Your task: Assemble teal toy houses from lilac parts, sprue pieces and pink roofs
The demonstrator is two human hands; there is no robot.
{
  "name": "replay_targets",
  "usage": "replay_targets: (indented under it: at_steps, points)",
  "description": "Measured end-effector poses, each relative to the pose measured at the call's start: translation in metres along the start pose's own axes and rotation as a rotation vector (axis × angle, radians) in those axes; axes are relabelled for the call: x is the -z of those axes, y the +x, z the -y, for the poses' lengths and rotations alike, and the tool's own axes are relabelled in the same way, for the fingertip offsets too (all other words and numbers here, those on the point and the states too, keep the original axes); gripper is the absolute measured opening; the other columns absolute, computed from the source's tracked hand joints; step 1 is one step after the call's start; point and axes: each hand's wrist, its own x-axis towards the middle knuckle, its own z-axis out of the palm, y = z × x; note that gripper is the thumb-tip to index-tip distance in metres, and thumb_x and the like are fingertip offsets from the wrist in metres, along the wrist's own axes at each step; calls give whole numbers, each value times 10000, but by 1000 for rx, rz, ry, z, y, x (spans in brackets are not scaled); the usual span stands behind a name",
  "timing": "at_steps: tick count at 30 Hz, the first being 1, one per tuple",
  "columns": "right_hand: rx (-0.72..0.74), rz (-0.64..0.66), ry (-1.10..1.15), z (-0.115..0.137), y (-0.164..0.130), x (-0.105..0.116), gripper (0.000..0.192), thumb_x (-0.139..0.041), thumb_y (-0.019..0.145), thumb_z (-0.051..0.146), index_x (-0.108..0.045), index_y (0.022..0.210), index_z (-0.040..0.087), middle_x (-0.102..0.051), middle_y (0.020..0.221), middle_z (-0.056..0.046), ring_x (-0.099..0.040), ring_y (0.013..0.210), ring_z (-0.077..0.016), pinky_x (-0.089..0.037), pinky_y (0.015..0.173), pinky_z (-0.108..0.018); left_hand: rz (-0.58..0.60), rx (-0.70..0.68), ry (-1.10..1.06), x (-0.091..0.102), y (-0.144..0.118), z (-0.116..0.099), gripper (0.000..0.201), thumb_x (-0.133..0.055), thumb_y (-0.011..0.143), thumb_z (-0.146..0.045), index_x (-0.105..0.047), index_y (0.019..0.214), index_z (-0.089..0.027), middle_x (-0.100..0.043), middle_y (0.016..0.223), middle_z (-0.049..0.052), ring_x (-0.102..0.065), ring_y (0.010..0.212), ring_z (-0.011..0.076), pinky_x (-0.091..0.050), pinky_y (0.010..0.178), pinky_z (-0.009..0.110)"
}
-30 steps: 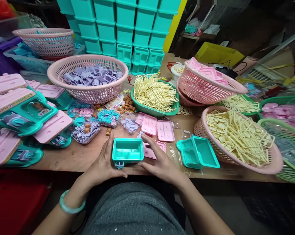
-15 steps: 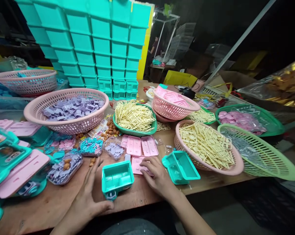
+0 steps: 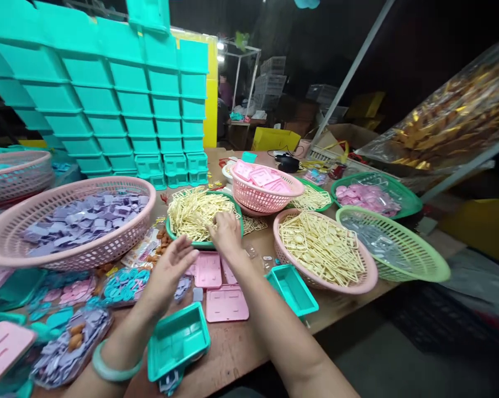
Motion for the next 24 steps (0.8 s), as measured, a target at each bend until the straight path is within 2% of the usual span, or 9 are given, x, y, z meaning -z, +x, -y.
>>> replay_targets:
  at_steps: [3,6,8,10,13,14,16,18,24]
  points:
    - [13,43,153,6,-41,8,222,-459,1052,332,-619,971,201,-690,919,-36,-640,872,-177,-504,831,-295,-116,35,-168,-2,6,-4,590,-777,819,-298,-551,1359,-216,-591,1463,135,-523,1413,263,-405,1202,397]
    - [128,239,471,8,-81,26,292,-408,1077,372,-632,989,207,-676,789,20,-647,714,-136,-515,652,-233,-10,177,-286,-5,5,-10,361,-731,858,-288,-687,1192,-159,-721,1288,146,-656,1263,297,-574,1040,377]
    - [157,342,376,0,-90,46,217,-493,1050,326,-669,989,215,-716,866,9,-674,797,-142,-536,727,-244,53,280,-298,-7,3,-13,296,-687,895,-271,-718,1158,-139,-764,1201,160,-730,1133,311,-653,880,371]
    - [44,357,-44,-18,-79,67,141,-568,1004,215,-709,1002,225,-743,1037,-32,-679,989,-180,-525,893,-292,39,325,-286,-11,1,-17,277,-646,927,-229,-714,1184,-149,-787,1146,157,-778,1010,293,-677,751,346]
    - [-114,411,-272,-53,-33,82,109,-636,935,119,-743,953,136,-734,1026,-155,-687,1044,-288,-527,933,-405,26,345,-293,-27,-4,-23,306,-574,976,-202,-672,1264,-161,-802,1091,154,-804,873,266,-681,675,343]
    - [-151,440,-316,-63,-14,81,84,-692,917,159,-741,971,118,-728,1030,-167,-694,1028,-294,-542,922,-415,44,354,-308,-35,-7,-25,325,-553,991,-210,-653,1297,-165,-802,1089,155,-806,852,265,-684,677,358]
    - [-197,469,-385,-79,18,72,289,-683,964,318,-664,1195,144,-680,1210,-110,-678,1075,-245,-571,930,-442,102,382,-341,-49,-12,-29,347,-537,1003,-218,-634,1331,-159,-800,1097,160,-806,848,268,-688,709,387]
    - [-207,486,-431,-87,39,58,366,-647,990,366,-606,1302,179,-628,1321,-101,-657,1122,-242,-574,946,-465,132,416,-371,-58,-18,-31,338,-545,1000,-208,-647,1313,-131,-797,1106,169,-804,877,274,-686,759,400]
    - [-187,573,-520,-97,53,35,364,-645,991,366,-607,1298,174,-632,1307,-103,-662,1106,-241,-582,928,-454,58,423,-412,-43,-24,-32,305,-516,1000,-157,-683,1248,-93,-792,1109,180,-801,890,271,-687,772,392]
